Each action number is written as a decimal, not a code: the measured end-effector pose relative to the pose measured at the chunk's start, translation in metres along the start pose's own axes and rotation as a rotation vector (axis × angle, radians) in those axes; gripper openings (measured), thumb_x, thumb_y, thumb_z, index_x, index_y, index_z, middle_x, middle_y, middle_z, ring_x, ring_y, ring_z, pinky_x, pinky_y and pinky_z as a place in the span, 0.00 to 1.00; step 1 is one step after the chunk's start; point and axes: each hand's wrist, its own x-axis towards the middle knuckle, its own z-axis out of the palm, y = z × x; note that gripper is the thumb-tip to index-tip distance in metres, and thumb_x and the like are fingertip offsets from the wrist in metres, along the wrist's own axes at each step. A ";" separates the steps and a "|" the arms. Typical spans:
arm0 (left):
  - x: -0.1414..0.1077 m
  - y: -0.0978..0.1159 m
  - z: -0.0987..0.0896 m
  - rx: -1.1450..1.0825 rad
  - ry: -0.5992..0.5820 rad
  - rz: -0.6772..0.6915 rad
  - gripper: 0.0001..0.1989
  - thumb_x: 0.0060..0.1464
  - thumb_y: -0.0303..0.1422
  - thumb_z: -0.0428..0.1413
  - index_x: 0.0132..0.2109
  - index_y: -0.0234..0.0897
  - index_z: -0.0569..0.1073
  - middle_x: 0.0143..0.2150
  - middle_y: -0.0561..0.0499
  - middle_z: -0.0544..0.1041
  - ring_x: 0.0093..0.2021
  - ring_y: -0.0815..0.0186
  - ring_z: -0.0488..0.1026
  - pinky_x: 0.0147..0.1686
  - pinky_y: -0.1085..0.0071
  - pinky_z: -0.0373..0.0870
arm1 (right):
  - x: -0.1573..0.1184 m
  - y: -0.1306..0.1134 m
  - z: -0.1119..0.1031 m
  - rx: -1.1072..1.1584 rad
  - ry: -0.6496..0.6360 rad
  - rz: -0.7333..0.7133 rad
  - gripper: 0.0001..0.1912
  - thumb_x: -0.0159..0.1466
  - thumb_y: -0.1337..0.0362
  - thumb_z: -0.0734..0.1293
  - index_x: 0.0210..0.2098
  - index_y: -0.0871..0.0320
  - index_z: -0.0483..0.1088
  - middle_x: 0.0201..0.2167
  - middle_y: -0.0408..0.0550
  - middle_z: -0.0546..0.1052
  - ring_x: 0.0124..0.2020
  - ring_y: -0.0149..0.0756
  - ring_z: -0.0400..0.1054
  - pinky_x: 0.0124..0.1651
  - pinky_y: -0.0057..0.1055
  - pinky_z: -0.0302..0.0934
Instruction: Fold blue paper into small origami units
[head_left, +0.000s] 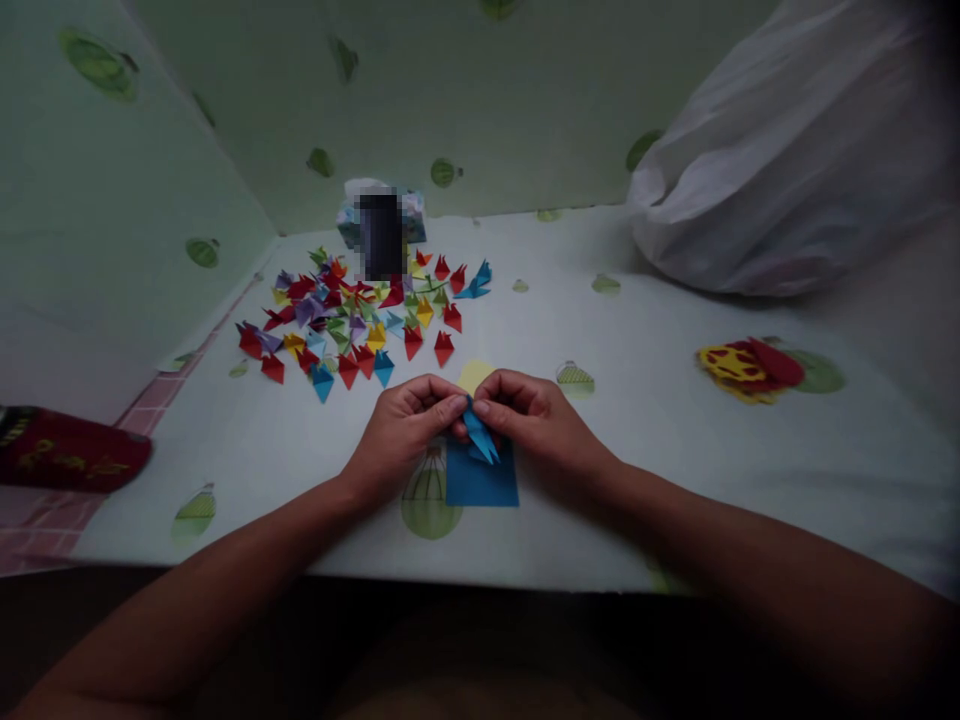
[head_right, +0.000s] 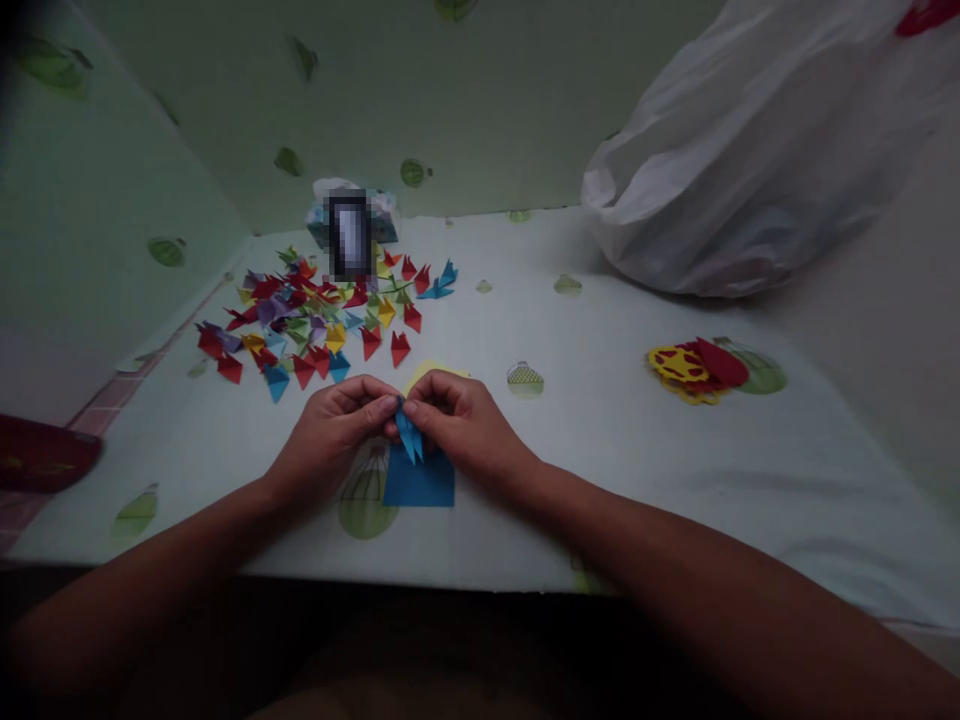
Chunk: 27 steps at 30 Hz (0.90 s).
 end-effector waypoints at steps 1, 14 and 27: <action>0.000 0.000 0.000 -0.001 -0.005 0.000 0.07 0.54 0.34 0.64 0.34 0.34 0.77 0.24 0.54 0.77 0.26 0.72 0.73 0.31 0.76 0.70 | 0.000 0.000 0.000 -0.010 0.003 0.000 0.10 0.60 0.59 0.69 0.29 0.58 0.66 0.25 0.43 0.73 0.25 0.29 0.63 0.29 0.28 0.57; -0.001 0.003 0.002 0.046 -0.011 0.022 0.07 0.54 0.34 0.64 0.34 0.34 0.77 0.25 0.54 0.77 0.27 0.71 0.73 0.32 0.75 0.70 | -0.001 -0.001 0.001 -0.224 0.077 -0.097 0.09 0.60 0.61 0.67 0.26 0.58 0.65 0.25 0.42 0.69 0.27 0.30 0.60 0.31 0.29 0.55; 0.000 -0.001 0.000 0.046 0.012 0.045 0.06 0.54 0.34 0.64 0.35 0.35 0.77 0.26 0.54 0.77 0.27 0.72 0.73 0.31 0.76 0.70 | -0.001 -0.001 0.000 -0.007 -0.015 -0.025 0.09 0.63 0.60 0.67 0.30 0.58 0.67 0.25 0.41 0.70 0.24 0.28 0.62 0.30 0.28 0.57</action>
